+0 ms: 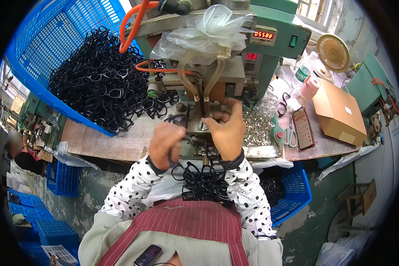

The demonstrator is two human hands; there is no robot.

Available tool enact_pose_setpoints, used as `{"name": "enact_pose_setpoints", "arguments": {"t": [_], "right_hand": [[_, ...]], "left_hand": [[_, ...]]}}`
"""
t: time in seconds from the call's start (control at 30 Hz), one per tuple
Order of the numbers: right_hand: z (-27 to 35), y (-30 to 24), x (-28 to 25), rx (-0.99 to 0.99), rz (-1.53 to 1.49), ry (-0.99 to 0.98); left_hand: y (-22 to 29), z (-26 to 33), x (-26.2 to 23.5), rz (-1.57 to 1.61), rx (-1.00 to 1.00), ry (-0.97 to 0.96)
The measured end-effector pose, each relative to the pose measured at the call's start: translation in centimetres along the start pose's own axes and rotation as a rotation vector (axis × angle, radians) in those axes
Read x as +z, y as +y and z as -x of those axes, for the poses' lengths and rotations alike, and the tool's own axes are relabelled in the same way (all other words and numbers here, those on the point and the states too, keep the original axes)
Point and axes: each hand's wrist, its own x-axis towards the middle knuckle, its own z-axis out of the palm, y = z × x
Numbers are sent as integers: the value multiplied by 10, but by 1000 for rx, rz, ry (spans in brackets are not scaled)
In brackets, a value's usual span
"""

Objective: The person repeatedly picks black cable loops from a blue basket, places them into a press machine, and adds small metallic components from a tray. The person operates the press to join the parts and removes the finished assemblies, continuing the cycle throughout the clip.

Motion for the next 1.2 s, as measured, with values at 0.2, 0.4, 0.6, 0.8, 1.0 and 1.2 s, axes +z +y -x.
{"name": "enact_pose_setpoints", "arguments": {"t": [0.2, 0.4, 0.6, 0.8, 1.0, 1.2], "right_hand": [[-26, 36, -59, -221, 738, 261], [-22, 97, -143, -135, 1017, 225], [-5, 91, -126, -257, 1243, 153], [-16, 100, -131, -298, 1022, 243], [-13, 99, -132, -318, 894, 359], [-17, 109, -134, -313, 975, 393]], "left_hand": [[14, -4, 30, 160, 175, -278], [10, -1, 34, 210, 159, -305], [7, 2, 36, 176, 158, -298], [18, 0, 29, -3, 160, -326], [-26, 58, 5, -163, -365, 11], [-77, 101, -1, -477, -945, -652]]}}
